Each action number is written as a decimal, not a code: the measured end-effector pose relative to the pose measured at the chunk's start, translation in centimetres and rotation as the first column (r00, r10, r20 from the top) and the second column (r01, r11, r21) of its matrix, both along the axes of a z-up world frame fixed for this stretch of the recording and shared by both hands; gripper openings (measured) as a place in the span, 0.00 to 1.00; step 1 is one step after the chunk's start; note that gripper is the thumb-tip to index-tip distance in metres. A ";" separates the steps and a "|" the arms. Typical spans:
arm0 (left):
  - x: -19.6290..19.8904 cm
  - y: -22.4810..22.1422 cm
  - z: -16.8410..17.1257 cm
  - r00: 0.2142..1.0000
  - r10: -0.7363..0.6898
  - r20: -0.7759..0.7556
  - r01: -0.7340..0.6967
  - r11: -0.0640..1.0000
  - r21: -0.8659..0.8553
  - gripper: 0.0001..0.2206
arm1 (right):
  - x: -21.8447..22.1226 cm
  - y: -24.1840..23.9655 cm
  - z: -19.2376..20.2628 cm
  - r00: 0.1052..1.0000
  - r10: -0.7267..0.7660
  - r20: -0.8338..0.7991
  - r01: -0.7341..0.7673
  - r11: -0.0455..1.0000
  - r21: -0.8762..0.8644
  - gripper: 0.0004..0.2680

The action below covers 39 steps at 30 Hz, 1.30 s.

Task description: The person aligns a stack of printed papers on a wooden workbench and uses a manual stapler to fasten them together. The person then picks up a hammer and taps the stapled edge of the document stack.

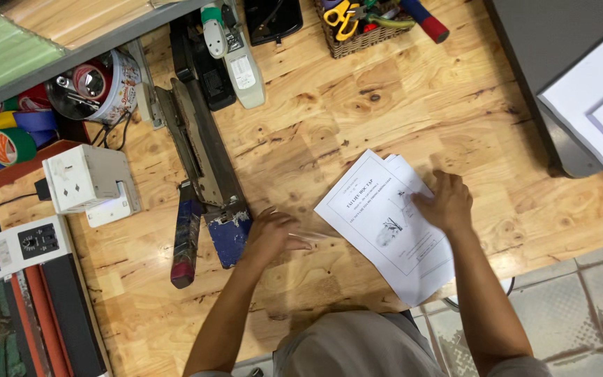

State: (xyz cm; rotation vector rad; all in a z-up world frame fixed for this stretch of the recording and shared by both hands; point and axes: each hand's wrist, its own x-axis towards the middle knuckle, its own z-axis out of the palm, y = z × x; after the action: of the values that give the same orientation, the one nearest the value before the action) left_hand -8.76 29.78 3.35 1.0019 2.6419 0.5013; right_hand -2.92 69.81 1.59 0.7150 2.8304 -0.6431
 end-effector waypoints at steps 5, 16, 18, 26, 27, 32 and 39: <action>-1.1 -0.1 6.8 0.941 0.236 0.244 -0.237 0.971 -0.027 0.28 | 3.8 -10.2 6.6 0.668 0.529 -0.524 -0.706 0.673 -0.220 0.28; 14.0 2.6 14.9 0.644 0.621 0.448 -0.581 0.015 0.814 0.42 | 6.6 -12.3 13.2 0.755 0.144 -0.639 -0.549 0.672 -0.497 0.06; 16.0 3.3 13.3 0.479 -0.184 0.859 -0.875 -0.024 0.483 0.52 | 9.2 -11.3 13.5 0.400 0.317 -0.860 -0.786 0.602 -0.144 0.05; 13.2 4.0 6.9 0.295 -0.453 0.841 -0.936 0.041 0.349 0.38 | 8.3 -8.7 11.5 0.190 0.778 -0.598 -0.931 0.336 0.141 0.10; 13.1 3.5 6.0 0.279 -0.472 0.836 -0.938 0.051 0.342 0.37 | 8.2 -7.7 11.2 0.145 0.813 -0.564 -0.951 0.273 0.149 0.12; 14.8 0.5 0.8 0.191 -0.302 0.934 -0.953 0.169 0.250 0.31 | 8.6 -1.8 8.7 0.116 0.908 -0.403 -0.974 0.183 0.132 0.19; 13.7 -4.2 -2.4 0.210 -0.077 0.975 -0.977 0.017 0.212 0.25 | 12.1 3.4 2.9 0.328 0.934 -0.141 -0.884 0.356 0.302 0.18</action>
State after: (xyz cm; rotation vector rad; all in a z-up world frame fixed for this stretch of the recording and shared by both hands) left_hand 4.95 25.53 0.93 -0.5517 1.3017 2.2649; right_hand 9.22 73.25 4.45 -1.1173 2.8728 -0.2647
